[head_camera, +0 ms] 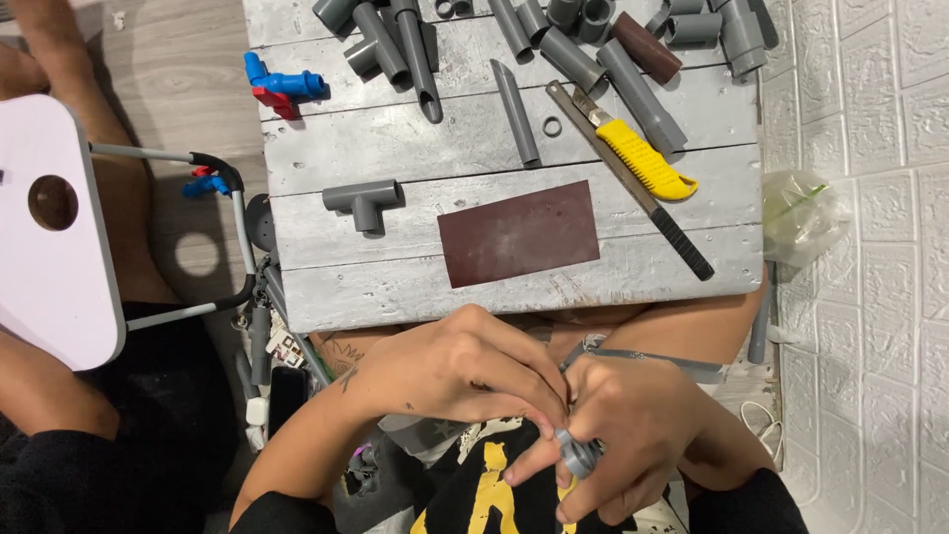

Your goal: The person is sanding the edges of small grey plastic rings using a piece of sandpaper on a wooden board.

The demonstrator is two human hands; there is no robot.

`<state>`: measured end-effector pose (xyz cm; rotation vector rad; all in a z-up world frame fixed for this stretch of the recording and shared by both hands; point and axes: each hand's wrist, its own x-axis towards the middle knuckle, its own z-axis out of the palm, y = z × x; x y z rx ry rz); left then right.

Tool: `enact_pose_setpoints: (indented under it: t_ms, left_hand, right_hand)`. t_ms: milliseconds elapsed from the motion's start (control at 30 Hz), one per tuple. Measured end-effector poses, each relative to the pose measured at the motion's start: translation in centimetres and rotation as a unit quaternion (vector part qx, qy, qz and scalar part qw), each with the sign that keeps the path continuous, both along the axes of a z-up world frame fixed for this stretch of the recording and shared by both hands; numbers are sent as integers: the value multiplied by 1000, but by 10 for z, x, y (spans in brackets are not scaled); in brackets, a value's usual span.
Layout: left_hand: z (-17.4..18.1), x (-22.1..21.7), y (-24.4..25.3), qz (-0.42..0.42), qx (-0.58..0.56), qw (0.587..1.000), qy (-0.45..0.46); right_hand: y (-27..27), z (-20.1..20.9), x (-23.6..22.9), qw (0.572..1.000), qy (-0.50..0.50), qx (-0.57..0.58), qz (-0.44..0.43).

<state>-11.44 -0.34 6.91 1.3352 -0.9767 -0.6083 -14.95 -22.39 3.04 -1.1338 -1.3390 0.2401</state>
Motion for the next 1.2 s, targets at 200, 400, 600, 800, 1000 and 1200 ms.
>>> enact_pose_setpoints:
  t_ms: [200, 400, 600, 800, 1000, 1200]
  left_hand:
    - [-3, 5, 5, 8, 23, 1000, 4]
    - [0, 8, 4, -6, 23, 1000, -8]
    - [-9, 7, 0, -24, 6, 999, -48]
    - [-58, 49, -1, 56, -49, 992, -102]
    - [-85, 140, 5, 112, -17, 991, -72]
    - [-135, 185, 7, 163, -30, 986, 37]
  right_hand:
    - [-2, -6, 6, 997, 51, -9, 48]
    - [-2, -5, 9, 998, 30, -10, 50]
    - [-3, -2, 18, 998, 17, -32, 59]
    - [16, -51, 69, 985, 84, 132, 68]
    - [10, -44, 171, 990, 121, 38, 65]
    - [14, -69, 215, 946, 282, 93, 131]
